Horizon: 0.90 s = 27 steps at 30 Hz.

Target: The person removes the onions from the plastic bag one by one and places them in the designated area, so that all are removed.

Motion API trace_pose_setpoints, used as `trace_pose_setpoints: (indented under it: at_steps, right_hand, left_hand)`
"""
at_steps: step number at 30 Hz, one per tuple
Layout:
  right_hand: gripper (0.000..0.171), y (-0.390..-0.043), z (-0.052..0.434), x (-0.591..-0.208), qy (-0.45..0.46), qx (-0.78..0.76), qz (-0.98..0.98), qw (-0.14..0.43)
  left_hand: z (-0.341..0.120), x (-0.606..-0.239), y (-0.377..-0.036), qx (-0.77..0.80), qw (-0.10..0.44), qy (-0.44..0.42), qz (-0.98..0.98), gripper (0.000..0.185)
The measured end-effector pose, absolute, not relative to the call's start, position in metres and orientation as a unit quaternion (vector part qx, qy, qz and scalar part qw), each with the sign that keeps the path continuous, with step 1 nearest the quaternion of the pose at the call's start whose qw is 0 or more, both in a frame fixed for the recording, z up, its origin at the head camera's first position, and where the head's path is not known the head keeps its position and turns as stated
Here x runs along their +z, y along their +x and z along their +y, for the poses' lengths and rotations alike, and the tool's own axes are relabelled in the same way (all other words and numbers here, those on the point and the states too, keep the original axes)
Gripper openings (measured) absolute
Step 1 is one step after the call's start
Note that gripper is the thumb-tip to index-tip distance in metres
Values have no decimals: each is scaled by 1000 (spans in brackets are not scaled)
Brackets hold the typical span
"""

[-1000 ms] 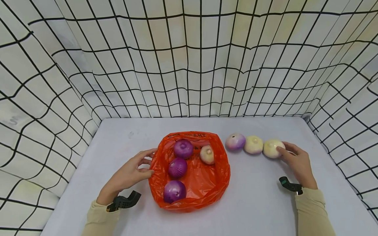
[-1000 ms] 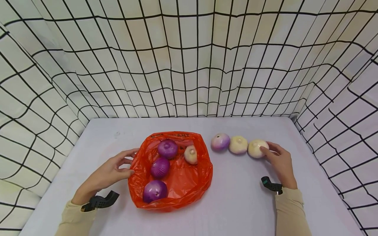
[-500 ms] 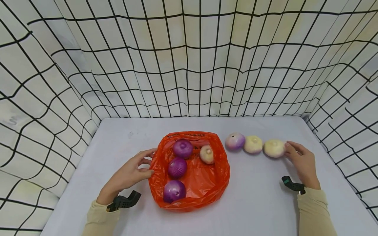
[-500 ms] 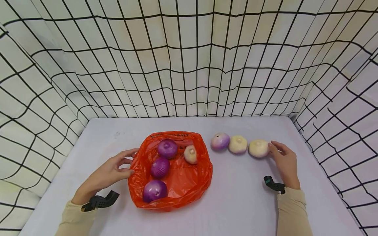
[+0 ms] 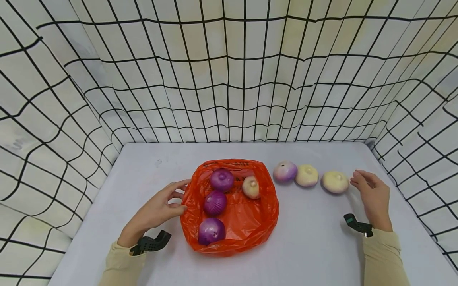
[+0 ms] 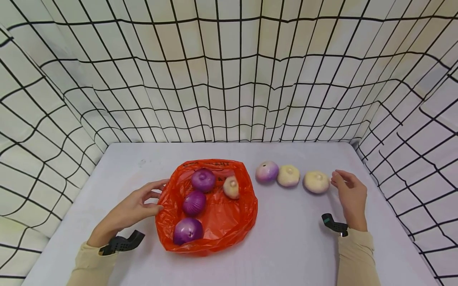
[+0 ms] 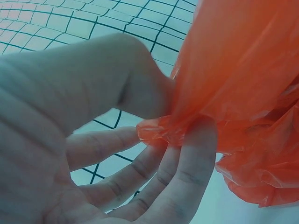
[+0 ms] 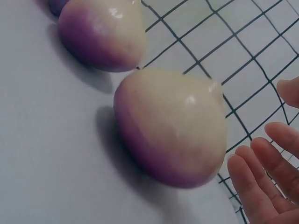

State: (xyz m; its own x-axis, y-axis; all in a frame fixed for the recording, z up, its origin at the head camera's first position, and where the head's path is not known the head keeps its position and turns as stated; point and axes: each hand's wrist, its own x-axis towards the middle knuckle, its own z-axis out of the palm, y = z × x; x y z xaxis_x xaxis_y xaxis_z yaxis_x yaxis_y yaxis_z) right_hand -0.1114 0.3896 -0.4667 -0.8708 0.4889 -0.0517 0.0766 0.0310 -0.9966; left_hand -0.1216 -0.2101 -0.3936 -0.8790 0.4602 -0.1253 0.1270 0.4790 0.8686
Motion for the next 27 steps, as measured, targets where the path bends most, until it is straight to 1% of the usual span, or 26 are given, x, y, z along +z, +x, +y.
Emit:
trace_pose_setpoints:
  at_steps: [3, 5, 7, 12, 18, 21, 27]
  right_hand:
    - [35, -112, 384, -460, -195, 676, -690, 168]
    - [35, -112, 379, -457, -185, 680, -687, 176]
    - [35, -112, 375, -452, -180, 663, -706, 172]
    - [38, -111, 363, -445, -170, 580, -781, 156]
    - [45, -115, 334, -438, -141, 518, -833, 136]
    - [45, -118, 318, -433, -117, 506, -844, 134]
    - [41, -127, 289, -420, -53, 496, -852, 159]
  left_hand:
    - [-211, -393, -121, 479, 174, 171, 844, 73]
    - [-212, -394, -121, 480, 173, 171, 843, 73]
    - [-212, -395, -121, 480, 173, 171, 843, 73]
    - [-211, -395, -121, 481, 168, 176, 842, 72]
    - [-211, -397, -121, 486, 171, 175, 839, 72]
    - [-211, -397, -120, 484, 175, 172, 840, 72]
    - [-212, -394, -120, 483, 169, 176, 841, 71]
